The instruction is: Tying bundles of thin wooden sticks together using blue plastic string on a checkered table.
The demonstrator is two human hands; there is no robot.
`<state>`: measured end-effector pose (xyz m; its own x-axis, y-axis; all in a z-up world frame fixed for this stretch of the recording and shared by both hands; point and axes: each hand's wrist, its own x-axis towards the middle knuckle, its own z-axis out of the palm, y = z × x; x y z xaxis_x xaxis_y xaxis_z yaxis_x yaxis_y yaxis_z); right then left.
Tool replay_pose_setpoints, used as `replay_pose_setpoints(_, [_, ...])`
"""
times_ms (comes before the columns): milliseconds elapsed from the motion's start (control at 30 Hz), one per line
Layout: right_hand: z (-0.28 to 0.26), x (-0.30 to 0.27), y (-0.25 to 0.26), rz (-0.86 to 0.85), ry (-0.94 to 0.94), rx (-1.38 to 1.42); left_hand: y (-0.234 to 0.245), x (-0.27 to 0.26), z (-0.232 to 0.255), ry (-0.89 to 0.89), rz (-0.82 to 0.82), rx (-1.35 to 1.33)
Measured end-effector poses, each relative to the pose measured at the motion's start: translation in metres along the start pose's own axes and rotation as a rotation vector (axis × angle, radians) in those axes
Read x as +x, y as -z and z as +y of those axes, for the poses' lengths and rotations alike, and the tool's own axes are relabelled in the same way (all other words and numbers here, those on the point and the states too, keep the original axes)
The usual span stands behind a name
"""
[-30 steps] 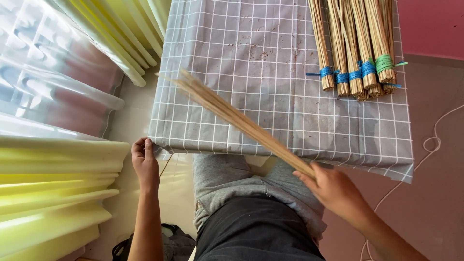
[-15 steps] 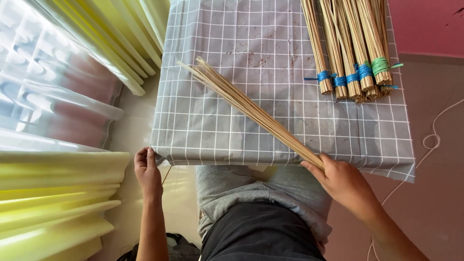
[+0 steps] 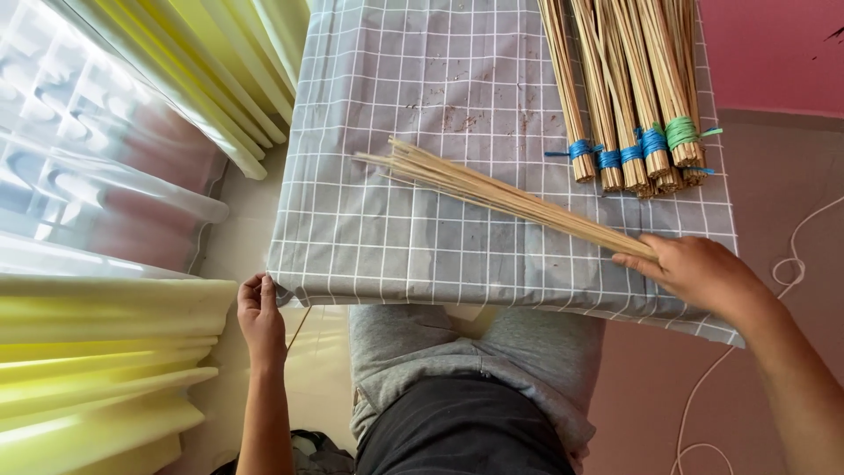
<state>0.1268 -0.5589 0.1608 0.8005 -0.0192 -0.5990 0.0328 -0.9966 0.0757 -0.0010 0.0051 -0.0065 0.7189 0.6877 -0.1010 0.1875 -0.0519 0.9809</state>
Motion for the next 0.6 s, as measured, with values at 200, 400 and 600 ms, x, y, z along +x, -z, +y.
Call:
replay_pose_setpoints(200, [-0.005, -0.006, 0.010, -0.020, 0.034, 0.185, -0.001, 0.001, 0.002, 0.012, -0.010, -0.032])
replay_pose_setpoints(400, [-0.020, 0.009, 0.006, -0.078, 0.123, 0.066, -0.001, 0.001, 0.001, 0.019, 0.002, -0.017])
replay_pose_setpoints(600, [0.007, 0.031, 0.013, 0.002, 0.042, 0.172, -0.002, -0.001, 0.009, 0.043, -0.006, -0.030])
